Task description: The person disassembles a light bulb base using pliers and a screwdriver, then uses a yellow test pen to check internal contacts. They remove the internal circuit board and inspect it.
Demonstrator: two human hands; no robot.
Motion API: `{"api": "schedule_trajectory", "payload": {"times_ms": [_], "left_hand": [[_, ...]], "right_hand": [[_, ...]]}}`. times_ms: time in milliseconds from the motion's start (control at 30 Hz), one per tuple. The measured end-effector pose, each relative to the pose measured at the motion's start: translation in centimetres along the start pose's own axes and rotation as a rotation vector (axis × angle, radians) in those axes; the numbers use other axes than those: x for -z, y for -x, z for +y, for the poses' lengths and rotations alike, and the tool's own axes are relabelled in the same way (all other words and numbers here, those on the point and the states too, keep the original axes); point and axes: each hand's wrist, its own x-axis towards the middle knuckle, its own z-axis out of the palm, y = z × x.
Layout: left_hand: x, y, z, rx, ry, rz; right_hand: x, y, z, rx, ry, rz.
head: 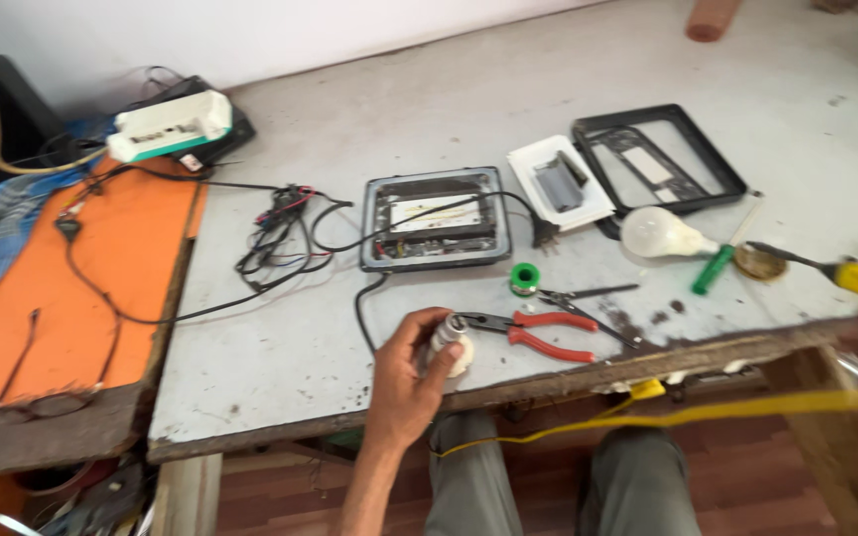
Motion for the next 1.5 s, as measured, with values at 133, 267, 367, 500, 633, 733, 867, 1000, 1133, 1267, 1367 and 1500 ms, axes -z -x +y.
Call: {"api": "schedule_trajectory", "payload": {"times_ms": [133, 267, 367, 500, 633, 733, 867, 1000, 1133, 1267, 1367, 1500], "left_hand": [[0.1, 0.2, 0.1, -0.033, -0.052, -0.009], [0.0, 0.2, -0.1, -0.051, -0.005, -0.019], [0.2, 0.4, -0.1, -0.056, -0.007, -0.028], [0.2, 0.3, 0.0, -0.063, -0.008, -0.028], [0.2, 0.3, 0.0, -0.068, -0.014, -0.025], [0.2, 0.3, 0.1, -0.071, -0.036, -0.023], [0.2, 0.3, 0.3, -0.089, -0.065, -0.021], [0.1, 0.3, 0.4, -0.078, -0.031, -0.023], [0.1, 0.2, 0.5, -0.066, -0.048, -0.021], [0.1, 0.2, 0.6, -0.099, -0.037, -0.03], [0.2, 0.2, 0.7, -0.117, -0.025, -0.038], [0.3, 0.2, 0.7, -0.109, -0.068, -0.032]], "right_hand": [[-0.8, 6.1, -1.1, -0.042, -0.26, -0.054], [-2.2, 10.2, -3.7, -0.069, -0.415, -0.146], [-4.8, 11.8, -5.2, -0.07, -0.458, -0.124], [-6.1, 12.0, -5.7, -0.111, -0.371, -0.196], [-6.3, 11.6, -5.1, -0.099, -0.429, -0.259], [-6.5, 11.3, -5.1, -0.095, -0.385, -0.27], [-6.7, 11.3, -5.4, -0.088, -0.392, -0.251], [-6.8, 10.9, -5.7, -0.103, -0.312, -0.259], [-6.5, 9.8, -6.5, -0.127, -0.289, -0.312], [-6.4, 8.7, -7.9, -0.086, -0.266, -0.41], [-6.8, 8.4, -8.9, -0.039, -0.282, -0.431], [-7.2, 8.5, -10.3, -0.027, -0.058, -0.405]]}}
